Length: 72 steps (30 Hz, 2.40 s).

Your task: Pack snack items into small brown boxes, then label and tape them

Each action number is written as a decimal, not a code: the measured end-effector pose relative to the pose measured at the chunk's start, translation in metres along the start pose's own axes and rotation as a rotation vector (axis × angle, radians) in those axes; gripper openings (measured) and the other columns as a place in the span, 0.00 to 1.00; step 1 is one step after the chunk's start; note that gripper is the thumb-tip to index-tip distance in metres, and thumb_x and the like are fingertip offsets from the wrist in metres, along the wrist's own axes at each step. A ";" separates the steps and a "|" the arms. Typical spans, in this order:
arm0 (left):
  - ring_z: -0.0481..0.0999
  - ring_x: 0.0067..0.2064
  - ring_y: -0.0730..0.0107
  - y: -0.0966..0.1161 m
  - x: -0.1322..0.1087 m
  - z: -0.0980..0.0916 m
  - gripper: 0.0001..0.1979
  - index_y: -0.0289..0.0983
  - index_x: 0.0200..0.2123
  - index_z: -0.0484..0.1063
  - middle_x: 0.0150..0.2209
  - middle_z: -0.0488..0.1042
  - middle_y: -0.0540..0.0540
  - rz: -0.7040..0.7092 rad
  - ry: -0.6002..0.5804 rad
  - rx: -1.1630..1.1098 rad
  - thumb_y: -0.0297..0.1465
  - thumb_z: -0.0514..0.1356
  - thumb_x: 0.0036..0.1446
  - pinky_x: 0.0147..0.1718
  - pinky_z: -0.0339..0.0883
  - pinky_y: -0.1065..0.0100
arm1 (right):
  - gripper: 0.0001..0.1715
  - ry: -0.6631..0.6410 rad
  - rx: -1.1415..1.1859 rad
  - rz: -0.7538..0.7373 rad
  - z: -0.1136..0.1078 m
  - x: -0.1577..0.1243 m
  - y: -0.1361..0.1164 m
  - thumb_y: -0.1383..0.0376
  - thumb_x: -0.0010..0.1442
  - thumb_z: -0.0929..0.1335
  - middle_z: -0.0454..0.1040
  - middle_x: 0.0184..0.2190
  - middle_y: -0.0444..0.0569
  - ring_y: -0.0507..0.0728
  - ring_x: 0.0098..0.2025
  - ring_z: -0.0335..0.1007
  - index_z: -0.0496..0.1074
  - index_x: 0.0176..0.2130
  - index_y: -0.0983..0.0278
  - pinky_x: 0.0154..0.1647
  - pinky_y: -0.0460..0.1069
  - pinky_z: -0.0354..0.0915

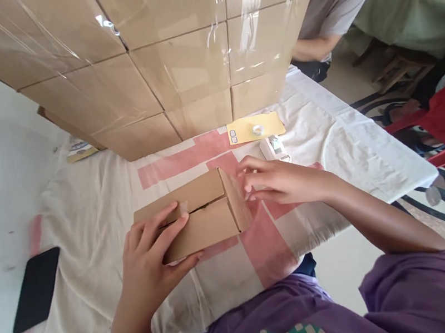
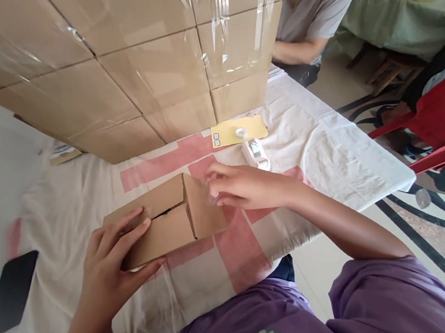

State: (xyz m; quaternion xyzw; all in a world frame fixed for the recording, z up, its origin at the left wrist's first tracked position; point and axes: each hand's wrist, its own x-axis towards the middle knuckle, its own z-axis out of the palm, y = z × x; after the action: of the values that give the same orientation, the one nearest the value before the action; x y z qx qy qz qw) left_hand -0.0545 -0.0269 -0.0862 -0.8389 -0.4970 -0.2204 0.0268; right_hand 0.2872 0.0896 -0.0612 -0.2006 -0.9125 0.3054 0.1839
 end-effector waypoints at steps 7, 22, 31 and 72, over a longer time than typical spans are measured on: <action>0.74 0.58 0.45 -0.004 -0.002 0.000 0.28 0.44 0.62 0.68 0.65 0.71 0.36 0.007 0.014 -0.011 0.42 0.68 0.62 0.52 0.67 0.49 | 0.05 0.003 -0.010 -0.058 0.014 0.008 0.003 0.71 0.70 0.68 0.65 0.56 0.53 0.55 0.49 0.71 0.71 0.43 0.61 0.46 0.50 0.68; 0.74 0.59 0.44 -0.010 -0.002 -0.003 0.29 0.43 0.63 0.66 0.64 0.71 0.33 0.037 0.026 -0.044 0.41 0.68 0.62 0.52 0.67 0.50 | 0.08 0.076 -0.151 -0.156 0.023 0.013 0.007 0.67 0.73 0.65 0.64 0.57 0.53 0.53 0.39 0.66 0.74 0.42 0.60 0.39 0.50 0.65; 0.73 0.57 0.45 -0.007 -0.006 -0.003 0.29 0.43 0.63 0.65 0.64 0.70 0.32 0.041 0.028 -0.038 0.42 0.67 0.63 0.52 0.67 0.50 | 0.06 0.093 0.034 -0.125 0.029 0.008 0.004 0.66 0.73 0.66 0.66 0.50 0.51 0.54 0.45 0.70 0.73 0.41 0.60 0.43 0.49 0.67; 0.72 0.55 0.49 -0.006 0.005 0.005 0.27 0.42 0.63 0.68 0.65 0.71 0.37 0.091 0.019 -0.015 0.39 0.67 0.63 0.52 0.65 0.52 | 0.19 0.477 -0.396 1.111 -0.076 0.019 0.274 0.64 0.59 0.71 0.79 0.50 0.59 0.63 0.51 0.74 0.80 0.49 0.66 0.55 0.54 0.68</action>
State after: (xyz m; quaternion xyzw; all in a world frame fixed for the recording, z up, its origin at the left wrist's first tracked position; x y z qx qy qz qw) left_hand -0.0561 -0.0181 -0.0894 -0.8587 -0.4563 -0.2307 0.0351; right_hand 0.3752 0.3362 -0.1739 -0.7368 -0.6455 0.1276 0.1556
